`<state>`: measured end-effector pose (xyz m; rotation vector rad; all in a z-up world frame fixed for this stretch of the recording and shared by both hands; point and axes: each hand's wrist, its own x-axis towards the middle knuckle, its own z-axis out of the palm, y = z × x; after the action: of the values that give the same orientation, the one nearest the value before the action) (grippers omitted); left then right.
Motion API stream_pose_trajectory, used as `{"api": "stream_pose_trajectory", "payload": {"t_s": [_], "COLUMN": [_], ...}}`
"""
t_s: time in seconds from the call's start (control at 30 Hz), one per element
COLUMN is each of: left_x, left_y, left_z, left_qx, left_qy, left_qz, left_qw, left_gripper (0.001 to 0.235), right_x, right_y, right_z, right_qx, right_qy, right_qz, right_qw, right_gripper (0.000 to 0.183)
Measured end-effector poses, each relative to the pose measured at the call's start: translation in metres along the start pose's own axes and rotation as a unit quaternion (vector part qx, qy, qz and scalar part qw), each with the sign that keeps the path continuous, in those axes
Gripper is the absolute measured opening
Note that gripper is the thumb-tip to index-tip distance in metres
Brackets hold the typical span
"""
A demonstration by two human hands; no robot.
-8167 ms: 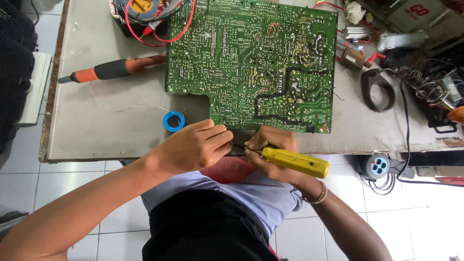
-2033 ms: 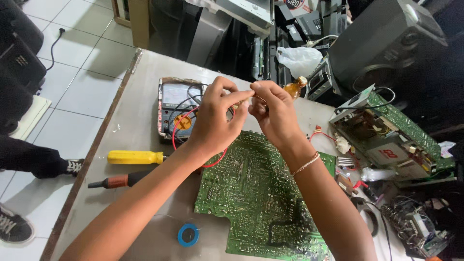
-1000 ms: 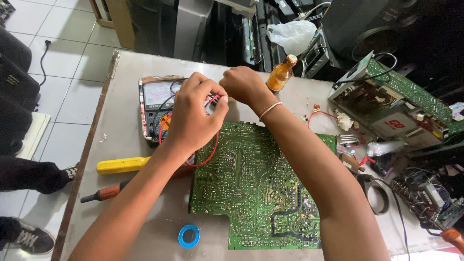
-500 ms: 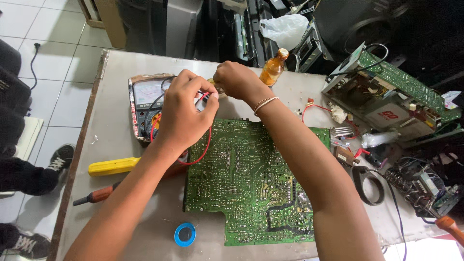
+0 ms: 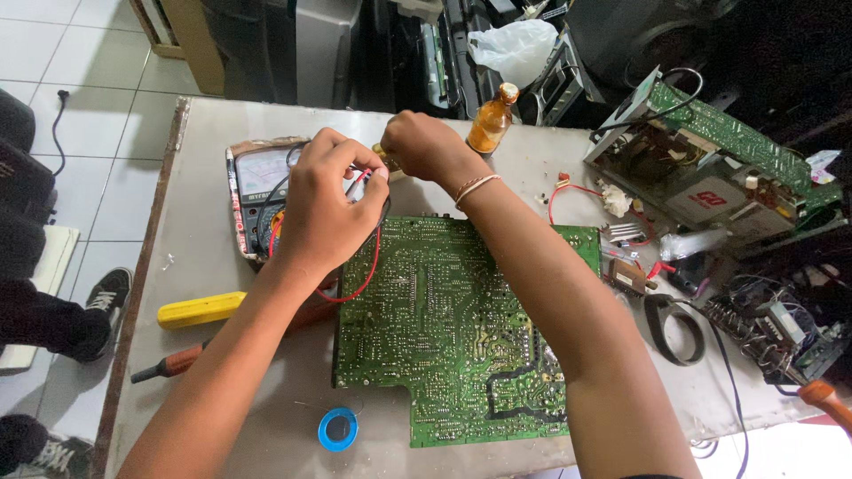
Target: The person uses a yellow screwdriver to scrape a contact point on a green circuit board. They then use a soldering iron to apply heat to the board while feeding solder wire to create a joint. Finally, they use a small brown block to rub and clean the soldered area.
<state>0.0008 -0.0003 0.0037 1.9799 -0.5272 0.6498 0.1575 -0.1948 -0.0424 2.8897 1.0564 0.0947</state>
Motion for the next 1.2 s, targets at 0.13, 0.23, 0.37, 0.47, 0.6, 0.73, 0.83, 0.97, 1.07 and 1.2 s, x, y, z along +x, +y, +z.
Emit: {"api": "stream_pose_trajectory", "payload": {"t_s": [0.13,0.23,0.37,0.47,0.6,0.73,0.83,0.97,1.07,1.2], "left_x": [0.0,-0.002,0.0,-0.003,-0.014,-0.03,-0.044,-0.058,-0.069,-0.083], "left_y": [0.005,0.014,0.015,0.027,0.053,0.084,0.1,0.104,0.11,0.125], "left_z": [-0.003,-0.006,-0.005,-0.002,0.009,0.013,0.024,0.049,0.056,0.064], "left_qx": [-0.016,-0.028,-0.044,-0.069,-0.121,-0.171,-0.162,-0.163,-0.164,-0.183], "left_qy": [0.005,0.001,0.034,0.029,-0.028,-0.134,-0.241,-0.14,-0.097,-0.054], "left_qz": [-0.003,0.024,0.037,0.043,0.078,0.107,0.072,0.108,0.115,0.085], "left_qw": [1.0,0.999,0.998,0.996,0.989,0.97,0.954,0.971,0.975,0.978], "left_gripper": [0.006,0.007,0.01,0.012,0.01,0.015,0.033,0.039,0.034,0.025], "right_x": [-0.013,-0.047,-0.107,-0.156,-0.203,-0.226,-0.238,-0.251,-0.26,-0.263], "right_y": [0.013,0.001,-0.03,-0.055,-0.087,-0.122,-0.144,-0.145,-0.141,-0.168], "right_z": [-0.023,-0.053,-0.089,-0.099,-0.083,-0.079,-0.086,-0.066,-0.044,-0.076], "right_qx": [0.138,0.247,0.487,0.609,0.677,0.755,0.801,0.799,0.791,0.794], "right_qy": [0.043,0.126,0.146,0.19,0.253,0.288,0.292,0.357,0.389,0.424], "right_qz": [0.021,0.011,0.086,0.122,0.204,0.232,0.297,0.287,0.278,0.262], "right_qw": [0.989,0.961,0.857,0.76,0.66,0.541,0.43,0.389,0.381,0.348], "right_gripper": [0.006,0.023,0.004,0.007,0.011,0.015,0.012,0.01,0.012,0.011]}}
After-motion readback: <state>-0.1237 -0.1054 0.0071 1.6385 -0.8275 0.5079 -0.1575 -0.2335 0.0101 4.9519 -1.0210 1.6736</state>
